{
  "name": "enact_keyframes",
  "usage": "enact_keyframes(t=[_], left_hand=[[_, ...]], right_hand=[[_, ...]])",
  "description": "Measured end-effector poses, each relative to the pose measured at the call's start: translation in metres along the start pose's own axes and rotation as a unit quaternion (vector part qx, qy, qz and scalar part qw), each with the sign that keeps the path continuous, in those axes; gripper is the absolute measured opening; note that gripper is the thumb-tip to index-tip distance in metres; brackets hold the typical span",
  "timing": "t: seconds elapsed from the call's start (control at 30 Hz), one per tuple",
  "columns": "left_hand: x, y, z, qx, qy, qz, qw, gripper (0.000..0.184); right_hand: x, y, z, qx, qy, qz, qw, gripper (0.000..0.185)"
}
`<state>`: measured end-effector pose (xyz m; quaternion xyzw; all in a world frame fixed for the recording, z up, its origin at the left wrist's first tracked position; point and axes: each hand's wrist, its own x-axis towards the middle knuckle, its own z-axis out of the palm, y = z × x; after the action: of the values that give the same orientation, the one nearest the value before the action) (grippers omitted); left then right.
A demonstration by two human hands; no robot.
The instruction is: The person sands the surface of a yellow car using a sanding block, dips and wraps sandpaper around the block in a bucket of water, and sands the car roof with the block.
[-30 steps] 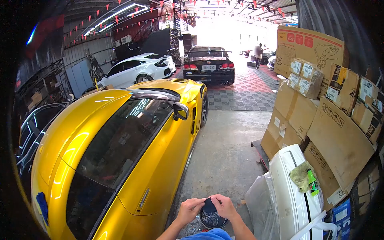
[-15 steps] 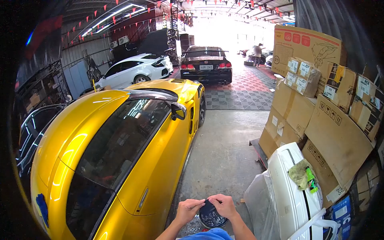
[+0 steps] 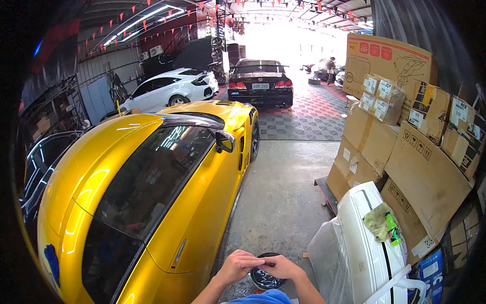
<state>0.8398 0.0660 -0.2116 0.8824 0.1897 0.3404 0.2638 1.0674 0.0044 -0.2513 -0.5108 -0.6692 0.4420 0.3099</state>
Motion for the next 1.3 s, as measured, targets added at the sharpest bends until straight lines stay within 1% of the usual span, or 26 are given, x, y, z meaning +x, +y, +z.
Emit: enact_keyframes(t=[0.03,0.07,0.1,0.13,0.2,0.37,0.4,0.5,0.53,0.6,0.7,0.77,0.8,0.83,0.9,0.93,0.97,1.03,1.07,1.1,1.13,1.17,1.2,1.23,1.27,1.3], left_hand=[[0.002,0.001,0.001,0.010,-0.002,0.005,1.000,0.023],[0.004,0.006,0.002,0.006,0.022,-0.015,1.000,0.023],[0.008,0.014,0.002,0.002,0.046,-0.035,0.998,0.023],[0.010,0.018,0.002,-0.002,0.071,-0.054,0.996,0.023],[0.005,0.007,0.003,0.013,0.060,-0.053,0.997,0.023],[-0.004,-0.002,0.000,0.030,0.055,-0.017,0.998,0.021],[-0.004,-0.003,0.000,0.030,0.060,-0.016,0.998,0.020],[-0.005,-0.007,0.001,0.039,0.063,-0.015,0.997,0.021],[-0.005,-0.008,0.001,0.044,0.063,-0.016,0.997,0.022],[-0.003,-0.007,0.002,0.039,0.071,-0.048,0.996,0.024],[-0.009,-0.007,0.005,0.046,0.083,-0.122,0.988,0.026],[-0.034,-0.026,0.016,0.061,0.073,-0.168,0.981,0.025],[-0.049,-0.034,0.019,0.057,0.054,-0.194,0.978,0.023],[-0.066,-0.042,0.022,0.053,0.033,-0.220,0.973,0.021],[-0.114,-0.061,0.036,0.059,0.003,-0.273,0.960,0.021],[-0.130,-0.060,0.037,0.091,-0.032,-0.300,0.949,0.022],[-0.146,-0.055,0.037,0.123,-0.068,-0.326,0.935,0.025],[-0.189,-0.060,0.050,0.055,-0.075,-0.429,0.898,0.029],[-0.215,-0.070,0.062,0.063,-0.107,-0.440,0.889,0.029],[-0.245,-0.077,0.073,0.068,-0.145,-0.454,0.876,0.030],[-0.243,-0.061,0.060,0.070,-0.191,-0.472,0.857,0.030],[-0.238,-0.052,0.053,0.034,-0.259,-0.555,0.790,0.030],[-0.262,-0.049,0.061,0.034,-0.225,-0.547,0.806,0.031],[-0.294,-0.050,0.075,0.023,-0.260,-0.601,0.755,0.035],[-0.350,-0.060,0.096,0.005,-0.254,-0.572,0.780,0.023],[-0.319,-0.051,0.078,-0.026,-0.256,-0.610,0.749,0.026]], right_hand=[[0.002,0.000,0.001,-0.034,-0.011,0.017,0.999,0.034],[0.002,-0.001,0.002,-0.067,-0.022,0.034,0.997,0.033],[0.002,-0.006,0.001,-0.134,-0.014,-0.001,0.991,0.032],[0.001,-0.024,-0.002,-0.078,-0.030,0.055,0.995,0.032],[-0.001,-0.063,-0.008,0.035,-0.061,0.165,0.984,0.033],[0.006,-0.036,-0.005,0.104,-0.092,0.179,0.974,0.035],[0.006,-0.032,-0.005,0.117,-0.096,0.178,0.972,0.035],[0.007,-0.029,-0.001,0.169,-0.054,0.105,0.979,0.035],[0.009,-0.020,0.000,0.107,-0.051,0.062,0.991,0.035],[0.017,0.015,0.003,-0.019,-0.046,-0.026,0.998,0.035],[0.029,0.057,0.010,0.173,-0.002,0.098,0.980,0.038],[0.031,0.044,0.003,0.337,0.048,0.145,0.929,0.041],[0.033,0.038,0.000,0.416,0.073,0.167,0.891,0.043],[0.034,0.037,-0.003,0.452,0.092,0.169,0.871,0.046],[0.043,0.082,0.005,0.416,0.146,0.199,0.875,0.047],[0.048,0.106,0.010,0.398,0.173,0.215,0.875,0.048],[0.054,0.119,0.012,0.313,0.160,0.285,0.892,0.050],[0.065,0.137,0.017,0.364,0.108,0.323,0.867,0.053],[0.066,0.146,0.025,0.392,0.082,0.347,0.848,0.054],[0.068,0.179,0.042,0.382,0.076,0.380,0.839,0.064],[0.078,0.189,0.050,0.280,0.066,0.412,0.864,0.074],[0.079,0.202,0.058,0.133,0.053,0.446,0.884,0.082],[0.088,0.200,0.054,0.111,0.029,0.404,0.907,0.083],[0.087,0.270,0.083,0.181,0.022,0.363,0.914,0.083],[0.083,0.332,0.115,0.130,0.034,0.438,0.889,0.077],[0.079,0.384,0.139,0.093,0.027,0.443,0.891,0.066]])
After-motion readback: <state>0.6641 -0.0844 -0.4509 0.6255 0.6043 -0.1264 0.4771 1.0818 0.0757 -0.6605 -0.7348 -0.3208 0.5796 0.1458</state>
